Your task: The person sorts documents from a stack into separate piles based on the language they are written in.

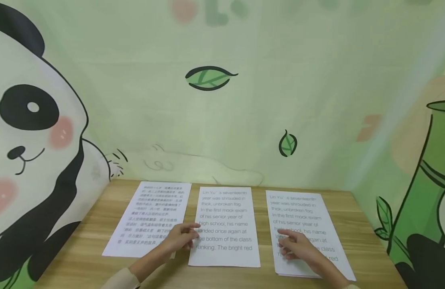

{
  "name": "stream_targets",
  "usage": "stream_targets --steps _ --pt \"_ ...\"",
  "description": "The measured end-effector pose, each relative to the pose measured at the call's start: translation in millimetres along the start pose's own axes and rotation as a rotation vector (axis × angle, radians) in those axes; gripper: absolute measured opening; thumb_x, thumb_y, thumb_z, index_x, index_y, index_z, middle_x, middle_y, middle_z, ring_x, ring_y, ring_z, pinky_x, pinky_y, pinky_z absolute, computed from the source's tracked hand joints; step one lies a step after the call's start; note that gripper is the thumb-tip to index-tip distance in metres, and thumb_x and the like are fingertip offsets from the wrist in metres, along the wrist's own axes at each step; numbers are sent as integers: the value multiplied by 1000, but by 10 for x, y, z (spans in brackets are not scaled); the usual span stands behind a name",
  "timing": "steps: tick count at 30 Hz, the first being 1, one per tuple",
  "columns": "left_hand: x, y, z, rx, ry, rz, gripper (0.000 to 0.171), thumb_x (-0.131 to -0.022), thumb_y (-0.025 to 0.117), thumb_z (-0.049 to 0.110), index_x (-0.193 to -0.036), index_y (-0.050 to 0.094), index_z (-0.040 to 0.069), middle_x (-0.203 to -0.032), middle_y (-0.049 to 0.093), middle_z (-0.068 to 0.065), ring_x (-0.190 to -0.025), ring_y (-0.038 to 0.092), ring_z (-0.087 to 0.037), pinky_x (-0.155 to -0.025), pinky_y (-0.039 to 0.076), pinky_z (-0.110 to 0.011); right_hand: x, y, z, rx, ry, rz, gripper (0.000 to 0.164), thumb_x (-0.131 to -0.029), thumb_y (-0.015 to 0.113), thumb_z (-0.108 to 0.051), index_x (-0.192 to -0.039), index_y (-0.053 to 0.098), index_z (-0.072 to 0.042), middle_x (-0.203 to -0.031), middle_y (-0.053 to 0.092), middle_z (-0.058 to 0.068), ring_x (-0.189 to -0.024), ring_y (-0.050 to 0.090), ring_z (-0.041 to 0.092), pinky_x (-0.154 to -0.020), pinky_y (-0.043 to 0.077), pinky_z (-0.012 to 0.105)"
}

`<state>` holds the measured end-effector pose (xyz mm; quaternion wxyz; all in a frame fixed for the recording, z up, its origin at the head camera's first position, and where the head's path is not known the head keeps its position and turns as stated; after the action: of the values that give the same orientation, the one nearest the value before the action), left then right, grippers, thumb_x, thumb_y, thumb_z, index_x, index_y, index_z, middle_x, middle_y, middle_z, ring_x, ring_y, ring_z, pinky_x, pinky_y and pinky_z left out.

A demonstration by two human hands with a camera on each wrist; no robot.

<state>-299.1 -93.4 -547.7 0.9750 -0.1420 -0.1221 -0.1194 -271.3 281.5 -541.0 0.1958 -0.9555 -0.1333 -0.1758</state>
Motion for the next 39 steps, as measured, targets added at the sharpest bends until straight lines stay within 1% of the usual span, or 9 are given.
stream_targets --steps 2,5,10,12,15,21,28,34,39 --pt "24 -97 -25 -30 -15 11 45 -95 61 8 -137 57 -6 -98 71 -11 -69 63 -13 -61 50 -24 -44 85 -56 -15 3 -8 62 -104 53 -21 -153 32 9 -113 70 14 -89 67 17 -79 61 31" --pt "46 -157 -59 -70 -26 6 47 -94 62 9 -136 57 -8 -98 71 -12 -71 63 -14 -63 51 -24 -111 218 -126 -31 6 -11 65 -102 54 -20 -154 30 11 -112 70 15 -89 68 17 -79 60 31" --pt "81 -120 -102 -93 -40 -37 47 -93 62 6 -136 56 -11 -91 69 -11 -64 60 -11 -57 45 -22 -195 479 -192 -57 -7 -102 68 -102 53 -22 -152 27 15 -97 65 8 -79 60 14 -68 54 24" --pt "86 -107 -98 -107 -34 -37 47 -93 61 7 -136 56 -11 -89 69 -11 -62 59 -11 -55 44 -22 -215 560 -208 -68 -13 -135 69 -103 53 -23 -153 25 16 -95 63 6 -76 57 12 -65 51 22" --pt "90 -108 -89 -117 -28 -25 47 -93 61 8 -136 56 -11 -90 70 -11 -63 59 -12 -56 46 -23 -229 634 -225 -73 -12 -141 69 -102 55 -23 -153 26 14 -96 63 6 -73 57 11 -63 50 21" --pt "94 -127 -48 -106 -21 -5 45 -91 62 8 -133 60 -8 -89 69 -11 -63 59 -14 -56 46 -24 -221 648 -228 -54 -7 -116 68 -101 56 -23 -153 31 12 -101 64 8 -76 58 13 -63 51 22" --pt "81 -173 0 -72 21 49 36 -90 65 8 -123 66 -5 -99 71 -11 -76 63 -16 -64 51 -26 -223 568 -231 -69 -9 -41 53 -102 59 -27 -146 50 1 -94 67 5 -77 58 14 -63 51 25" --pt "57 -122 -51 -1 3 -4 37 -88 68 6 -122 64 -7 -95 73 -13 -73 68 -15 -67 57 -29 -245 578 -181 -71 16 -31 54 -99 64 -26 -141 52 5 -94 70 5 -78 63 15 -66 55 28" --pt "37 -70 -110 42 -19 -39 42 -87 67 -2 -127 60 -11 -92 73 -13 -72 68 -13 -68 61 -31 -241 619 -147 -109 4 -73 54 -99 62 -19 -141 48 12 -105 75 14 -89 73 22 -76 63 37"
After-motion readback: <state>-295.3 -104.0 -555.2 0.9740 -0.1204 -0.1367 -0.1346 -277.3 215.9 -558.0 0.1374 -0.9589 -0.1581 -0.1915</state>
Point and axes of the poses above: each hand's wrist, its own x-axis away from the middle knuckle, its own y-axis out of the palm, z = x × y, the point moved 6 cm from there along -x, towards the middle knuckle
